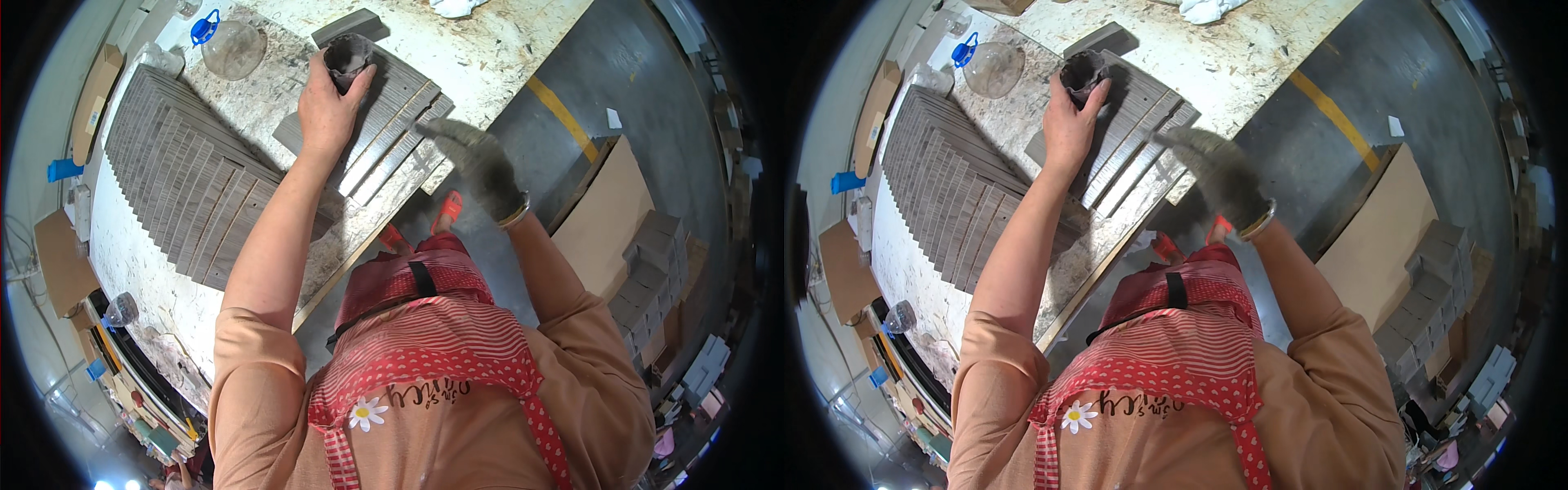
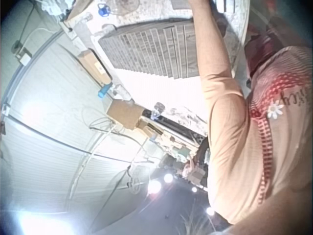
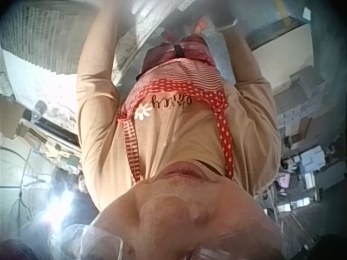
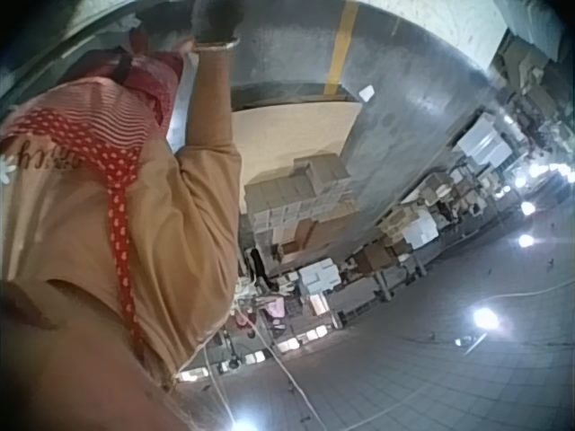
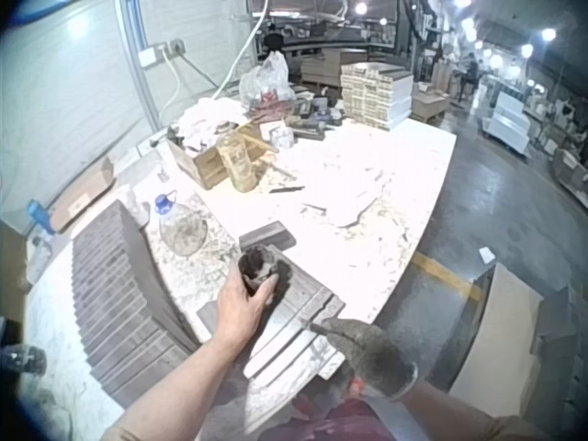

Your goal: The person aligns a stack of wooden panels on a table, wipes them with a cloth, smooths them with a sanding block, and scrapes individual panels with a blade.

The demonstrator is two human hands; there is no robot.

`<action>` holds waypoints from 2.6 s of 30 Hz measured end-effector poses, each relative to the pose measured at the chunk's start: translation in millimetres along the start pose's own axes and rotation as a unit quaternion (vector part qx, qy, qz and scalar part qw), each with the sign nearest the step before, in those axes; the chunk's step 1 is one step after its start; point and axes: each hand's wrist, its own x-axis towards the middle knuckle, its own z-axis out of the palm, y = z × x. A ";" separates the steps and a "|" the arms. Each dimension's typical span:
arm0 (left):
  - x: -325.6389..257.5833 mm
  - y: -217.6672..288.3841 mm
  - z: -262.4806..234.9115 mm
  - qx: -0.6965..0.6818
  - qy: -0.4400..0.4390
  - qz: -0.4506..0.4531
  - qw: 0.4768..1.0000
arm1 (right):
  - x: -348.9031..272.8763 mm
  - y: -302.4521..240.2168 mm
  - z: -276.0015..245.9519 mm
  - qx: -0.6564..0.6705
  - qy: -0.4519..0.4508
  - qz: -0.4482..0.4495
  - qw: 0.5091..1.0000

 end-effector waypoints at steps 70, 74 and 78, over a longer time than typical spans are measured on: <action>-0.1 -3.7 1.2 -0.019 0.005 0.002 1.000 | -9.8 1.0 14.3 -0.320 0.063 -0.125 0.937; 0.1 -2.5 1.3 -0.023 0.003 -0.002 1.000 | -28.1 -2.9 36.4 -0.270 0.045 -0.130 0.953; -0.2 -4.9 0.7 -0.027 0.000 -0.002 1.000 | -24.0 -8.1 11.9 -0.237 0.049 -0.162 0.957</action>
